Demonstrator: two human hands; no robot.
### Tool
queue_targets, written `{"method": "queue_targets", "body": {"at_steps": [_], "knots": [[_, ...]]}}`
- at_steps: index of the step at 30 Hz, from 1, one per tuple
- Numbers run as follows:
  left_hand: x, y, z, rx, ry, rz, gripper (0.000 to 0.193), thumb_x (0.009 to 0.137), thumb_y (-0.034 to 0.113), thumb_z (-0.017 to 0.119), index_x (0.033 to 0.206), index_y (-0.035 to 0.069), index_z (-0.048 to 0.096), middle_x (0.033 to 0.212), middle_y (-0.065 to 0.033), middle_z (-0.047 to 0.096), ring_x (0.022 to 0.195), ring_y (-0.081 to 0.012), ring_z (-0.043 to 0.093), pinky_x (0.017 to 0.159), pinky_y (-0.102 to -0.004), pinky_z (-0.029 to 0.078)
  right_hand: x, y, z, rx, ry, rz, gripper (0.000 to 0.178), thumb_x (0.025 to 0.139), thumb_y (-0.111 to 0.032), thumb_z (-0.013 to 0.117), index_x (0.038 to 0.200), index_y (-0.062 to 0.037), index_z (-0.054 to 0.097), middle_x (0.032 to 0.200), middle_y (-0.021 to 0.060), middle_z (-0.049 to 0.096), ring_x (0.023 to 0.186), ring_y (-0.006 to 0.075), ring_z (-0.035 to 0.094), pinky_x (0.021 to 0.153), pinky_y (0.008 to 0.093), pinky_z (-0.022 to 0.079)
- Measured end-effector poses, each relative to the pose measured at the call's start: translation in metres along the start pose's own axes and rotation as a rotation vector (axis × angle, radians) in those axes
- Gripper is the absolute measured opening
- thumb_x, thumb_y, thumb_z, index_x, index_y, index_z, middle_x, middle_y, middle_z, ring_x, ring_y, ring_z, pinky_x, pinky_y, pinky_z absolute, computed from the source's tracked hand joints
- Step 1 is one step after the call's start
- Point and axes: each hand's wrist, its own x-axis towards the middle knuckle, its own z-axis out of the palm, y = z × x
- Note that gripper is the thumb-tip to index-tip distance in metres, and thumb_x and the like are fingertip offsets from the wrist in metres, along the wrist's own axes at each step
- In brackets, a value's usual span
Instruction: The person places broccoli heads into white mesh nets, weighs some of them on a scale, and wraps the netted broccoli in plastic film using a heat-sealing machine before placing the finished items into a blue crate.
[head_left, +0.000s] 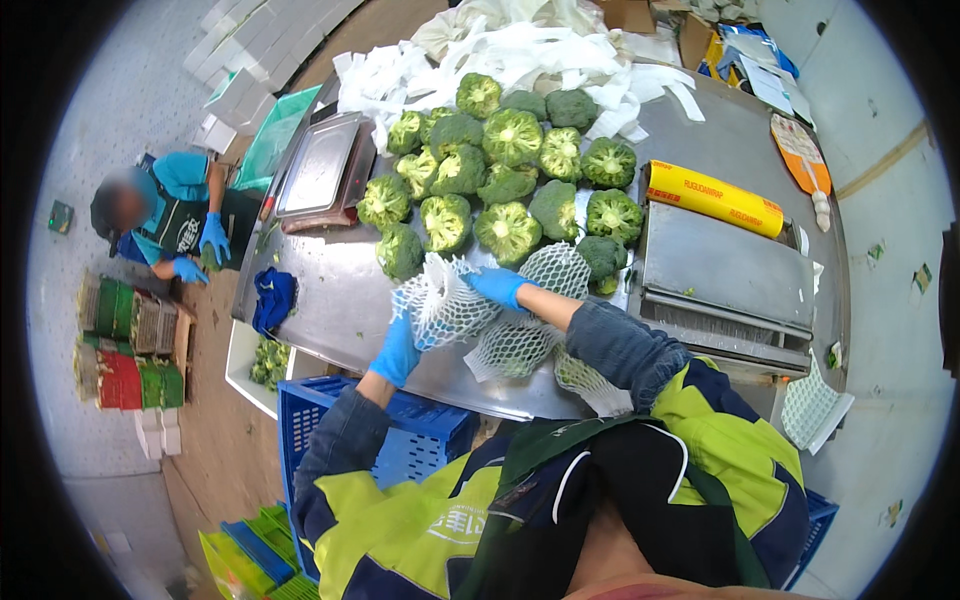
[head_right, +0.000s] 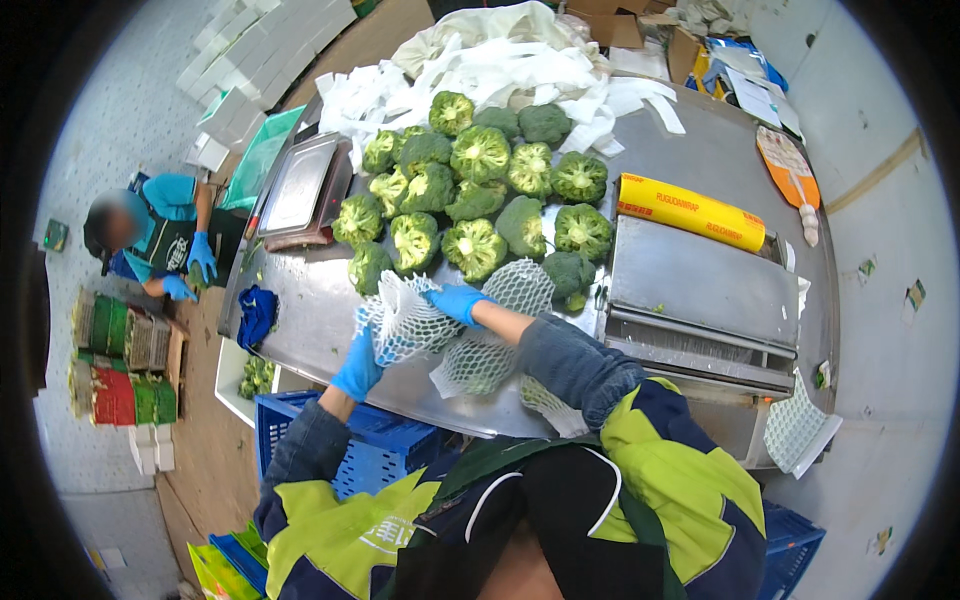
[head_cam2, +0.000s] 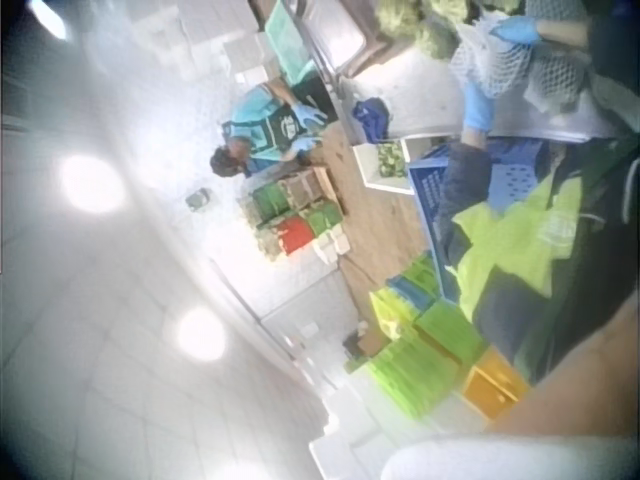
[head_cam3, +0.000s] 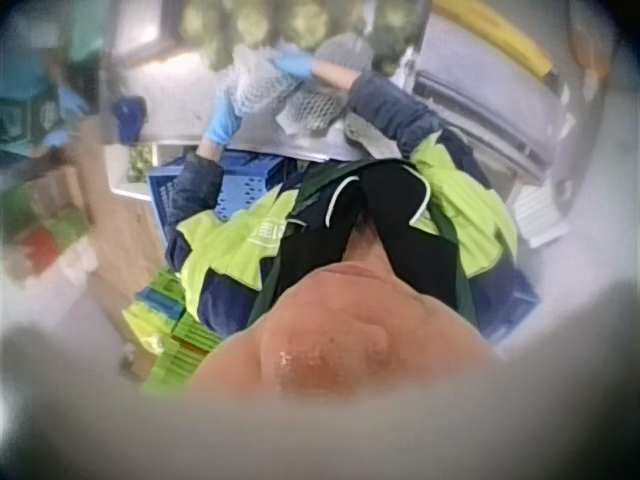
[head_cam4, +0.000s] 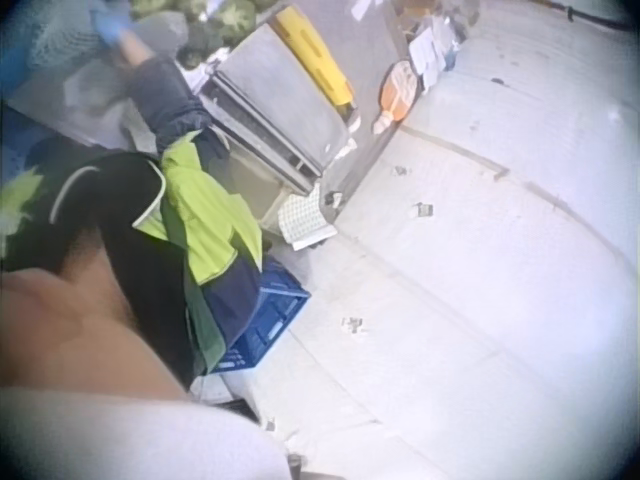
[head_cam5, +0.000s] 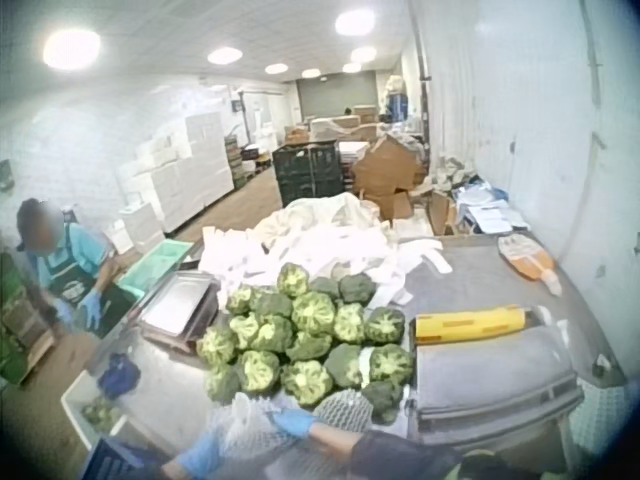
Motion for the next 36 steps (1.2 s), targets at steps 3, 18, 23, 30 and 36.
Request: {"method": "queue_targets", "body": {"at_steps": [3,18,23,30,36], "knots": [[-0.024,0.055,0.047,-0.069,-0.106,0.041,0.05,0.106,0.04,0.035,0.141,0.006,0.045,0.134,-0.0111,0.057,0.117,-0.0243,0.06,0.1,-0.0402,0.051,-0.032,0.012,-0.013,0.848,0.011,-0.146,0.061,0.101,-0.051,0.035,0.138,-0.0048,0.051,0.129,0.0144,0.061,0.115,0.0262,0.061,0.1,0.038,0.046],[0.025,0.095,0.119,-0.399,-0.282,-0.079,0.047,0.095,0.026,0.051,0.133,-0.002,0.054,0.13,-0.0157,0.061,0.117,-0.0317,0.06,0.105,-0.0454,0.045,-0.096,0.02,-0.027,1.646,-0.093,-0.266,0.053,0.102,-0.041,0.047,0.144,-0.0085,0.043,0.131,0.0065,0.061,0.114,0.0161,0.06,0.102,0.0322,0.046],[0.063,0.018,0.001,0.083,0.08,-0.21,0.03,0.093,0.02,0.057,0.118,0.005,0.062,0.104,-0.0075,0.067,0.093,-0.0209,0.064,0.082,-0.0345,0.053,-0.1,0.01,-0.074,1.442,0.354,-0.425,0.044,0.1,-0.037,0.052,0.129,-0.0052,0.056,0.117,0.007,0.066,0.106,0.017,0.062,0.094,0.0321,0.049],[0.136,0.115,0.203,0.671,-0.132,0.438,0.038,0.099,0.019,0.052,0.134,0.006,0.049,0.108,-0.007,0.063,0.099,-0.0153,0.061,0.087,-0.0287,0.049,-0.086,0.032,-0.022,0.201,0.521,-0.344,0.03,0.094,-0.03,0.057,0.108,-0.0039,0.059,0.105,0.0192,0.058,0.096,0.0383,0.06,0.08,0.0445,0.051],[0.317,0.021,0.344,0.83,-0.621,0.677,0.049,0.099,0.033,0.053,0.14,0.008,0.05,0.122,-0.0201,0.061,0.113,-0.0278,0.058,0.095,-0.0354,0.045,-0.126,0.027,-0.05,0.178,0.454,-0.309,0.029,0.095,-0.027,0.054,0.115,-0.0083,0.065,0.098,0.0177,0.065,0.088,0.0383,0.064,0.076,0.0461,0.051]]}}
